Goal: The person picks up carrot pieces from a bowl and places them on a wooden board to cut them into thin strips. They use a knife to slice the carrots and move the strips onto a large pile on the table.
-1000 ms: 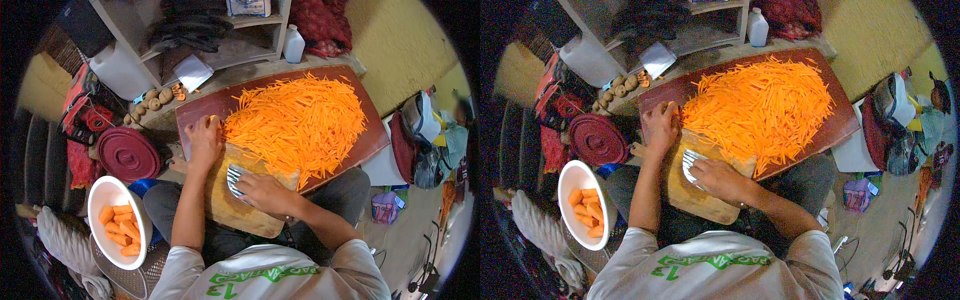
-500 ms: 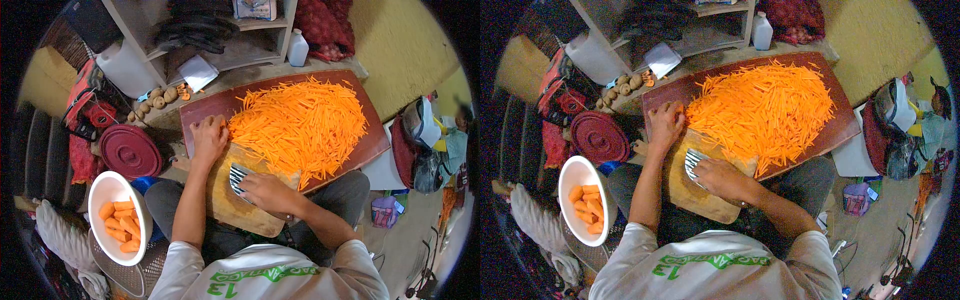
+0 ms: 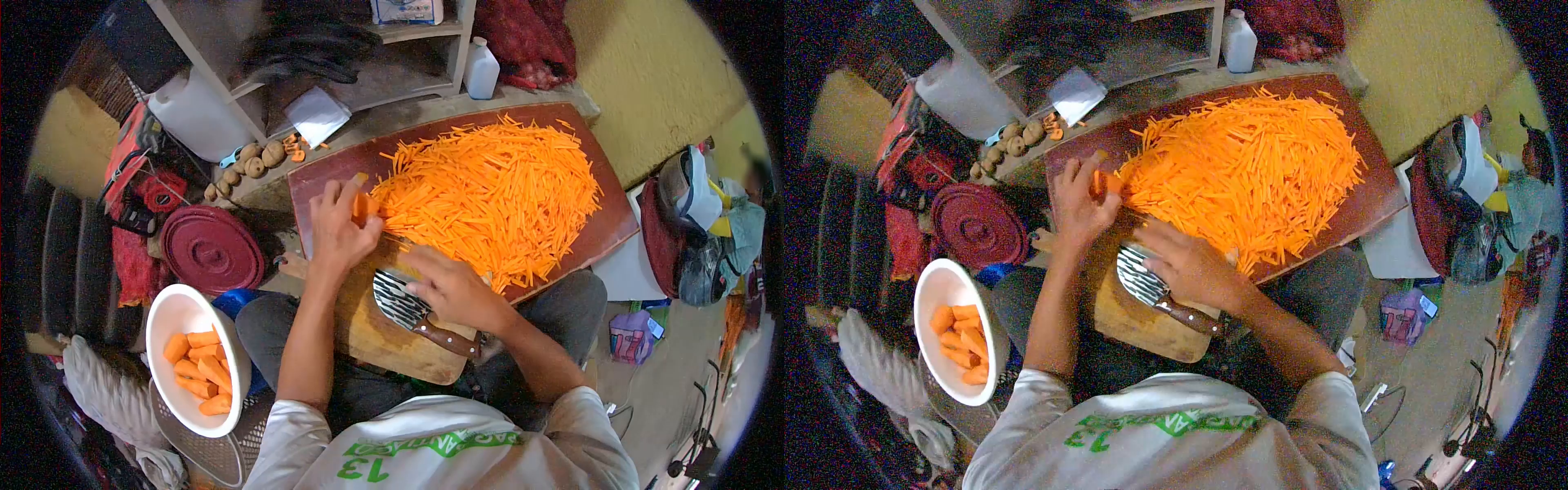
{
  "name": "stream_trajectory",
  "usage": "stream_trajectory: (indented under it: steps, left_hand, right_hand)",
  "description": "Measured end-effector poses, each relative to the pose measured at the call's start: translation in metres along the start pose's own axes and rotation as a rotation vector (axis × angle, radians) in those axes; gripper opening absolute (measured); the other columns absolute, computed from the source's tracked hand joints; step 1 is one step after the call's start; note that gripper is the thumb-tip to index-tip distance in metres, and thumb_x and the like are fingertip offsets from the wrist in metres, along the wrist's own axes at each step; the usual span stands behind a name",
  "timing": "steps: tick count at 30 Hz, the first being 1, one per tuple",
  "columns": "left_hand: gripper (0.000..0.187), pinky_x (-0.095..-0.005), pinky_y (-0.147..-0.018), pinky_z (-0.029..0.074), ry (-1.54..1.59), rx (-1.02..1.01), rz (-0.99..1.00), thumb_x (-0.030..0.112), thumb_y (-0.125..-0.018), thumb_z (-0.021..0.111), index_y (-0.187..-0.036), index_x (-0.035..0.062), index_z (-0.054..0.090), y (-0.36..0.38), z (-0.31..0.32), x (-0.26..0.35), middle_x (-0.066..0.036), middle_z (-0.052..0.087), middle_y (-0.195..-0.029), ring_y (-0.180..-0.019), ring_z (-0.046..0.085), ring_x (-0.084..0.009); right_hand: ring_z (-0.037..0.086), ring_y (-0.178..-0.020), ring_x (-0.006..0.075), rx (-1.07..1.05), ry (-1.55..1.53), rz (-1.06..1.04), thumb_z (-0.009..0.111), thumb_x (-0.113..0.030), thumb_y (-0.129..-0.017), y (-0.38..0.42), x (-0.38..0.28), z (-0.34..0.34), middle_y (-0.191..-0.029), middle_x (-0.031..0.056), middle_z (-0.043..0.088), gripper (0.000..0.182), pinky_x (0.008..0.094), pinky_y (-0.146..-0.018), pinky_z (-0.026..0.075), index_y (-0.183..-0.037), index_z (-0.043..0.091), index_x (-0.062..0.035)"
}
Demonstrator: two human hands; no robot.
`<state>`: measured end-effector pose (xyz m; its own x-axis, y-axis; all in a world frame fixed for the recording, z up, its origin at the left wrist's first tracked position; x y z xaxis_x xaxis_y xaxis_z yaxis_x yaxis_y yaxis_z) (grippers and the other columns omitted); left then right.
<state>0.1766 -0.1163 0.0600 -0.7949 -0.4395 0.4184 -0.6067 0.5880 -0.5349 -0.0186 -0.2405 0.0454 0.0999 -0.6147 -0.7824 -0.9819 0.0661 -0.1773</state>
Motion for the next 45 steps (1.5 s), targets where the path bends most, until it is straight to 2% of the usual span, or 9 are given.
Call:
stream_trajectory:
  steps: [4, 10, 16, 20, 32, 35, 38, 41, 45]
  left_hand:
    - [0.064, -0.0427, -0.084, 0.056, 0.452, -0.11, 0.097, 0.012, -0.07, 0.074, -0.133, -0.0006, 0.065, 0.021, -0.003, 0.024, -0.019, 0.063, -0.104, -0.095, 0.066, -0.0384]
    - [0.071, -0.0423, -0.099, 0.054, 0.583, -0.345, 0.045, 0.013, -0.069, 0.085, -0.137, 0.0011, 0.065, 0.044, 0.018, 0.046, -0.018, 0.068, -0.118, -0.111, 0.067, -0.0341]
    - [0.079, -0.0415, -0.092, 0.056, 0.652, -0.313, 0.078, 0.01, -0.07, 0.091, -0.141, -0.0019, 0.061, 0.038, 0.012, 0.046, -0.021, 0.066, -0.113, -0.106, 0.068, -0.0365]
    - [0.096, -0.0407, -0.108, 0.053, 0.607, -0.532, -0.109, 0.015, -0.071, 0.096, -0.155, 0.0005, 0.052, 0.039, 0.013, 0.031, -0.021, 0.067, -0.141, -0.126, 0.068, -0.0322]
    - [0.057, -0.0341, -0.088, 0.058, 0.588, -0.67, -0.167, 0.022, -0.072, 0.099, -0.117, -0.0048, 0.077, 0.036, 0.015, 0.023, -0.015, 0.08, -0.108, -0.097, 0.075, -0.0215]
    - [0.055, -0.0312, -0.083, 0.057, 0.687, -0.654, -0.218, 0.02, -0.072, 0.099, -0.117, -0.0029, 0.077, 0.033, 0.011, 0.025, -0.01, 0.079, -0.105, -0.092, 0.072, -0.0158]
    - [0.05, -0.0266, -0.074, 0.053, 0.9, -0.562, -0.321, 0.015, -0.075, 0.098, -0.117, -0.0027, 0.077, 0.035, 0.01, 0.024, -0.001, 0.074, -0.094, -0.082, 0.065, -0.0081]
    - [0.045, -0.0233, -0.068, 0.05, 1.026, -0.453, -0.342, 0.007, -0.078, 0.096, -0.117, -0.0029, 0.077, 0.04, 0.016, 0.023, 0.002, 0.072, -0.088, -0.076, 0.061, -0.0048]
    - [0.043, -0.023, -0.069, 0.051, 1.034, -0.41, -0.365, 0.005, -0.078, 0.096, -0.116, -0.0029, 0.077, 0.042, 0.019, 0.024, 0.002, 0.072, -0.088, -0.077, 0.061, -0.0052]
  right_hand:
    - [0.067, -0.115, 0.0424, 0.021, -0.201, 0.187, 0.069, -0.009, -0.097, -0.008, -0.021, -0.024, -0.154, 0.0231, 0.05, 0.067, 0.0479, -0.098, 0.057, -0.159, 0.044, -0.0052]
    - [0.063, -0.119, 0.047, -0.078, 0.013, 0.094, 0.068, -0.005, -0.09, -0.002, 0.01, -0.006, -0.134, 0.0247, 0.056, 0.058, 0.0525, -0.099, 0.055, -0.146, 0.053, -0.0001]
    - [0.06, -0.123, 0.0485, 0.057, 0.01, 0.011, 0.067, -0.004, -0.09, -0.008, 0.012, -0.009, -0.135, 0.0261, 0.055, 0.057, 0.0534, -0.102, 0.053, -0.145, 0.053, 0.0015]
    - [0.061, -0.122, 0.05, 0.025, -0.008, 0.075, 0.068, -0.01, -0.093, -0.008, 0.01, -0.008, -0.136, 0.028, 0.057, 0.055, 0.0547, -0.102, 0.053, -0.145, 0.052, 0.0003]
    - [0.07, -0.104, 0.0475, 0.034, 0.218, 0.044, 0.072, -0.022, -0.096, -0.007, 0.012, -0.009, -0.119, 0.0245, 0.071, 0.049, 0.0566, -0.085, 0.058, -0.139, 0.056, -0.0043]
    - [0.074, -0.099, 0.0391, 0.074, 0.081, -0.019, 0.074, -0.022, -0.098, -0.01, 0.025, -0.009, -0.113, 0.0194, 0.075, 0.054, 0.047, -0.078, 0.06, -0.144, 0.054, -0.0021]
    - [0.074, -0.082, 0.0224, 0.118, -0.793, 0.316, 0.075, -0.024, -0.1, -0.011, 0.024, -0.012, -0.11, 0.012, 0.076, 0.059, 0.0314, -0.063, 0.057, -0.149, 0.051, 0.0009]
    - [0.066, -0.069, 0.0061, 0.041, -0.98, 0.372, 0.076, -0.017, -0.101, -0.01, 0.036, -0.027, -0.124, 0.0102, 0.074, 0.062, 0.0177, -0.053, 0.047, -0.153, 0.048, 0.004]
    - [0.062, -0.061, 0.0066, 0.068, -1.059, 0.427, 0.073, -0.017, -0.102, -0.006, 0.044, -0.018, -0.121, 0.0098, 0.073, 0.062, 0.0183, -0.05, 0.045, -0.154, 0.046, 0.0036]
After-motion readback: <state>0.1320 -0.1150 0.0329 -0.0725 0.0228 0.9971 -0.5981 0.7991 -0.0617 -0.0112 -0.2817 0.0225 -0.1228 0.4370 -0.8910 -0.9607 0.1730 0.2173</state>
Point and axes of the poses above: each hand's wrist, its own y-axis away from the middle knuckle, its own z-axis out of the palm, x = y × z, the point moved 3 cm from there along -y, towards the middle knuckle
